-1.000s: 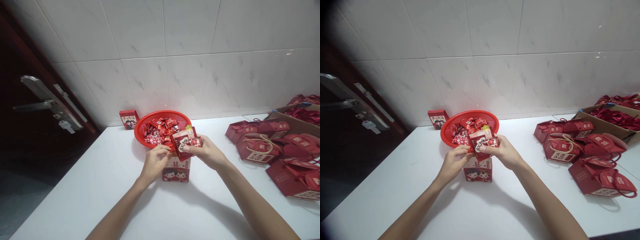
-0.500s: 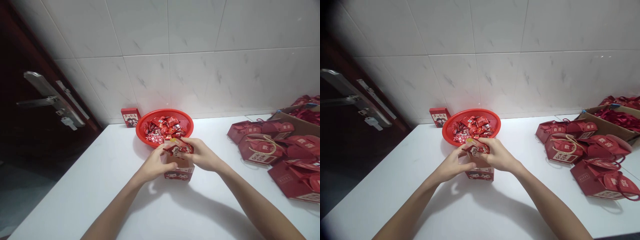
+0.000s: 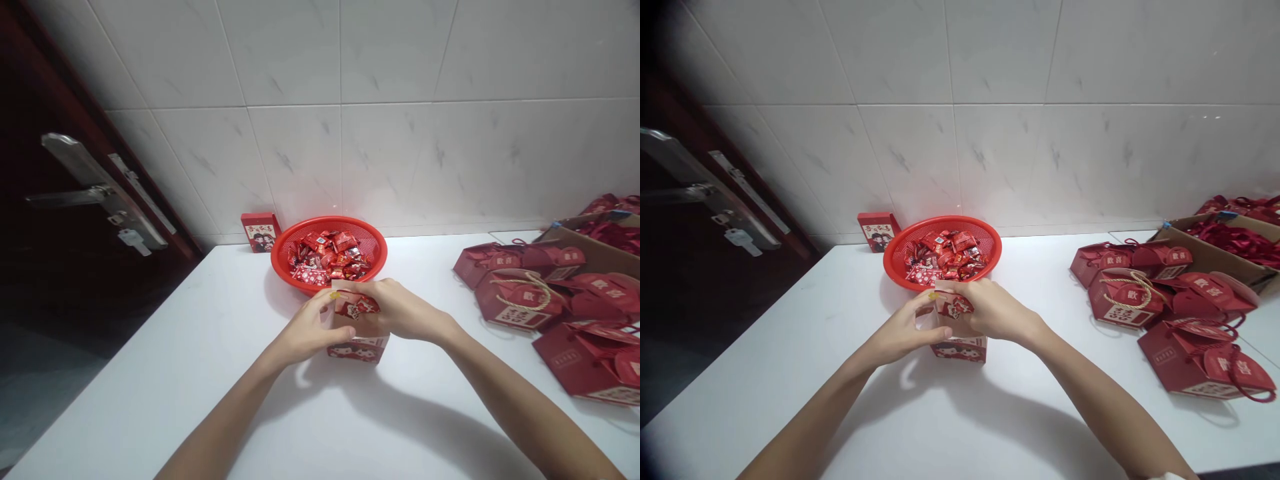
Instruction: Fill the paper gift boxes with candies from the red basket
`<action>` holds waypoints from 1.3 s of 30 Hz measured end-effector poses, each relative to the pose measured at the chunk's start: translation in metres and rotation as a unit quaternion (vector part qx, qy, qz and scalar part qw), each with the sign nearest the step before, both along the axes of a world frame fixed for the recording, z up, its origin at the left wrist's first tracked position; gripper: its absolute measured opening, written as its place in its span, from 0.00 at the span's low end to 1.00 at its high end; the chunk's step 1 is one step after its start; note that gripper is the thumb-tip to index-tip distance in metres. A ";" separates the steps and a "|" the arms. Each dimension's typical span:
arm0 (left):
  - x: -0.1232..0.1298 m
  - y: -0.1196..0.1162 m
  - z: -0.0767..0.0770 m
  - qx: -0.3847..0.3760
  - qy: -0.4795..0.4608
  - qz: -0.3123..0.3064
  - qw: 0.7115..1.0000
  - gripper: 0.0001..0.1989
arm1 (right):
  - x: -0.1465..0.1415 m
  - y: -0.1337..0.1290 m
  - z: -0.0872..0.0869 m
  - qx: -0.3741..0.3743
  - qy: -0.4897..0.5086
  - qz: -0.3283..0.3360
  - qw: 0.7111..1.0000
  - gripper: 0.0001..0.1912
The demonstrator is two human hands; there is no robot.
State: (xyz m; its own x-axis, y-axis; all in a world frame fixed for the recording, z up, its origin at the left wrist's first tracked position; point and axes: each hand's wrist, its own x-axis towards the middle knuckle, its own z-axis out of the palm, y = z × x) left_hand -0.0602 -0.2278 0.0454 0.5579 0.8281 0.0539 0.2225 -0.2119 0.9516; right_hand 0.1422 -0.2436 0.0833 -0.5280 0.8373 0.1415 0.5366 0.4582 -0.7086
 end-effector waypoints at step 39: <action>-0.008 -0.008 -0.003 0.052 0.005 -0.029 0.998 0.23 | 0.002 -0.002 0.009 -0.021 -0.137 0.015 0.990 0.35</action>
State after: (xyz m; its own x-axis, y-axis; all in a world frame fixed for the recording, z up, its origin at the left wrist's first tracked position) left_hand -0.0680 -0.2354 0.0422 0.6053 0.7849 0.1323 0.2158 -0.3218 0.9219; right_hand 0.1438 -0.2461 0.0925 -0.5661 0.8231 -0.0446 0.6977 0.4496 -0.5578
